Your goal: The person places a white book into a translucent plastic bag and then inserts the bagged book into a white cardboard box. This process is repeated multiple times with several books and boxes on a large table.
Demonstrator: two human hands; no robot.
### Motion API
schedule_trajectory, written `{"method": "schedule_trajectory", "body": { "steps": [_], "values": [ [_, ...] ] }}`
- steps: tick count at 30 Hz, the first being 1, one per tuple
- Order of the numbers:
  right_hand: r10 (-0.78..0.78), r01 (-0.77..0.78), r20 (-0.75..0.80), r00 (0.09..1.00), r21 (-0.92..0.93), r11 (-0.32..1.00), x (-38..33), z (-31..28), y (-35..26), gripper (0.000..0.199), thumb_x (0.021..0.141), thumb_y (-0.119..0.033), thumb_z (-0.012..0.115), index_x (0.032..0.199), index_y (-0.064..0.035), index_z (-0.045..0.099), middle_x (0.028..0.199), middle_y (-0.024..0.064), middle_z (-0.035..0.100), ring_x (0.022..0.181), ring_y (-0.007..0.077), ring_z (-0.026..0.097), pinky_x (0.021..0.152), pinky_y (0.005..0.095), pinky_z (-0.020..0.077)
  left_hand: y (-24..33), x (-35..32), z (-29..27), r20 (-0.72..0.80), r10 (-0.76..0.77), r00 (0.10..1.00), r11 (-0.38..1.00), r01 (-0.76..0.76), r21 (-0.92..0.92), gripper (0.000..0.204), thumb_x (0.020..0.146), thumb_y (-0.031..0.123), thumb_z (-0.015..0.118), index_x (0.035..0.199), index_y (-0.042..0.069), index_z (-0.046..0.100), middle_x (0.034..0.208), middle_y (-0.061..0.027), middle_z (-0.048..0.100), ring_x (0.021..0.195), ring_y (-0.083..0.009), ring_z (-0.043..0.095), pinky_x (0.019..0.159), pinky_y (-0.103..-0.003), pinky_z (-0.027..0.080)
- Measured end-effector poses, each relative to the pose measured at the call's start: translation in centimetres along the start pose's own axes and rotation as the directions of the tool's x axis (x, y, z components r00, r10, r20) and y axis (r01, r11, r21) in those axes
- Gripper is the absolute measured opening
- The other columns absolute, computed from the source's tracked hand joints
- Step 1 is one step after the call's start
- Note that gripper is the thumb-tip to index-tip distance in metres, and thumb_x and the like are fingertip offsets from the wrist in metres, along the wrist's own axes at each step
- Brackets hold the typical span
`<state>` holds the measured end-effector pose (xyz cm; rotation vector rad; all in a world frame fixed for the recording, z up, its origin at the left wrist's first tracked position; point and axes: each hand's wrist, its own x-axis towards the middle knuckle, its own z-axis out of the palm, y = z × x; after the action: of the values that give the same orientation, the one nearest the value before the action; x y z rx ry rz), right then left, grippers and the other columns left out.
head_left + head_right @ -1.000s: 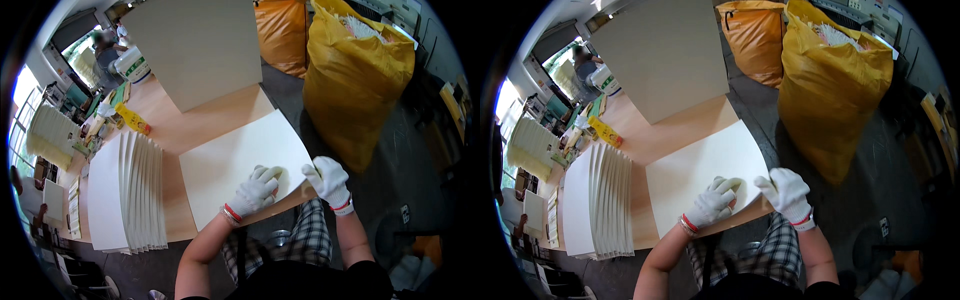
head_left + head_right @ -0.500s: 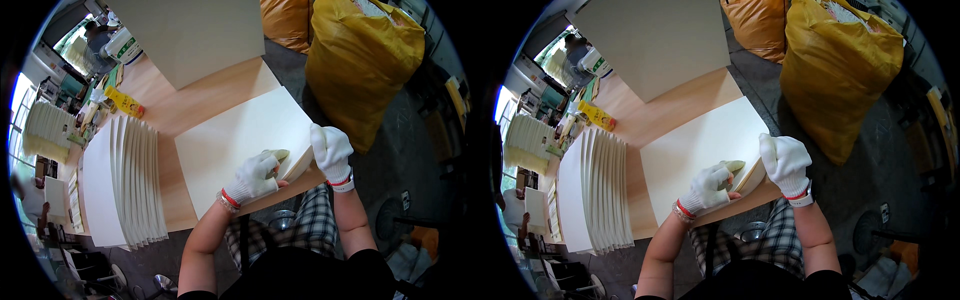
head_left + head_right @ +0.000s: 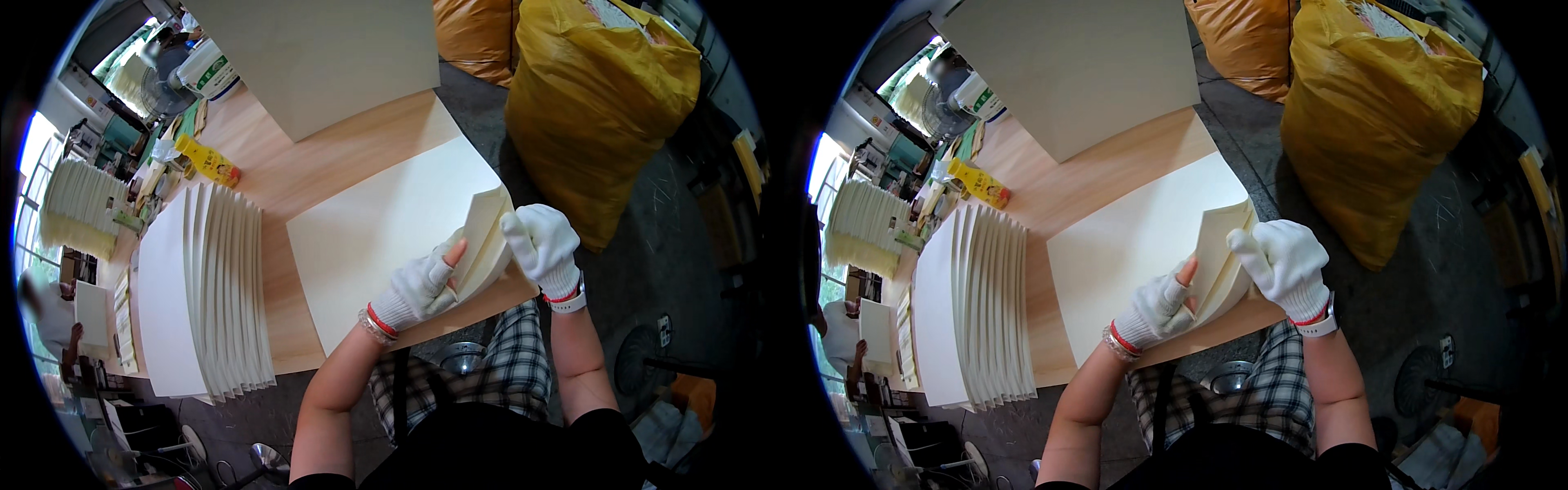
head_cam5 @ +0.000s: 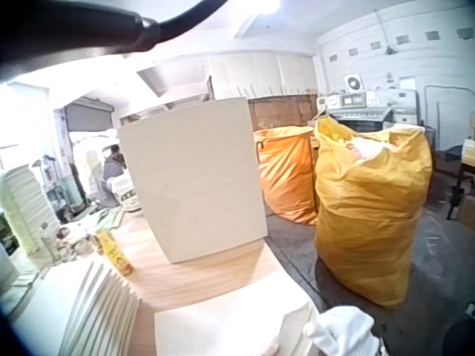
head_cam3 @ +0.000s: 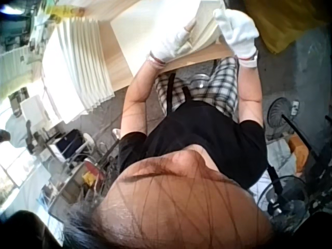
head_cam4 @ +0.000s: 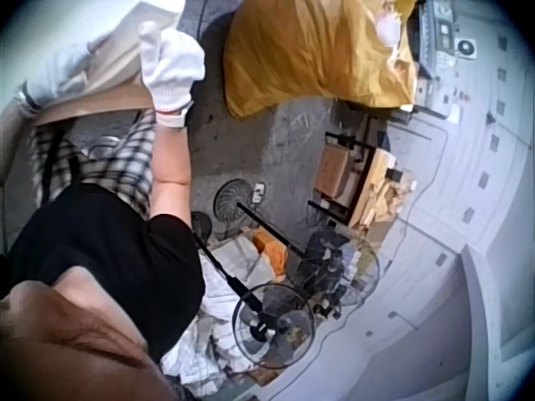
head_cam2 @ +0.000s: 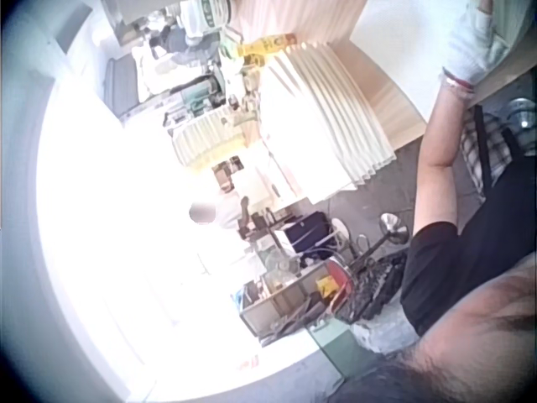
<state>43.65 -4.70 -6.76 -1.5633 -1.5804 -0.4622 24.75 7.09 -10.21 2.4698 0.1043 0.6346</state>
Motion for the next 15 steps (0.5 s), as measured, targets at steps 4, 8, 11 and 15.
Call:
{"method": "schedule_trajectory", "body": {
  "steps": [4,8,11,15],
  "values": [
    [-0.009,0.01,0.032,0.999,-0.054,0.998,-0.3,0.5,0.5,0.02,0.08,-0.008,0.053,0.098,-0.0013,0.058,0.06,0.0092,0.052,0.05,0.0268,0.052,0.046,0.0339,0.042,0.2,1.2,-1.2,0.233,-0.044,0.971,0.998,0.052,-0.028,0.054,0.073,0.014,0.064,0.123,0.01,0.046,0.073,-0.0099,0.055,0.069,-0.0281,0.057,0.064,-0.035,0.046],
    [-0.077,0.082,0.033,0.996,-0.2,0.976,-0.7,0.8,0.6,0.025,0.079,-0.006,0.052,0.102,0.0019,0.056,0.059,0.0101,0.052,0.049,0.0267,0.052,0.045,0.0337,0.0424,1.2,1.3,-0.5,0.094,-0.088,0.992,0.994,0.093,-0.053,0.042,0.069,0.019,0.072,0.105,0.01,0.052,0.076,-0.009,0.053,0.069,-0.0278,0.056,0.062,-0.034,0.045],
    [-0.085,0.095,0.052,0.995,-0.228,0.969,-0.4,0.4,0.3,0.027,0.078,-0.004,0.052,0.104,0.0032,0.054,0.06,0.0105,0.052,0.049,0.0264,0.052,0.045,0.0336,0.0427,1.1,1.3,-0.4,0.061,-0.1,0.993,0.992,0.105,-0.076,0.043,0.066,0.024,0.076,0.098,0.01,0.052,0.08,-0.0097,0.054,0.072,-0.0274,0.057,0.062,-0.034,0.045],
    [-0.171,0.156,-0.032,0.985,-0.266,0.951,-0.6,0.5,0.4,0.03,0.076,-0.005,0.055,0.106,0.0021,0.054,0.061,0.01,0.052,0.05,0.0255,0.052,0.045,0.0332,0.0433,0.7,1.2,-0.5,0.135,-0.154,0.979,0.981,0.168,-0.098,0.043,0.068,0.022,0.074,0.104,0.01,0.052,0.084,-0.0107,0.056,0.075,-0.0268,0.058,0.065,-0.034,0.046]
  ]
}}
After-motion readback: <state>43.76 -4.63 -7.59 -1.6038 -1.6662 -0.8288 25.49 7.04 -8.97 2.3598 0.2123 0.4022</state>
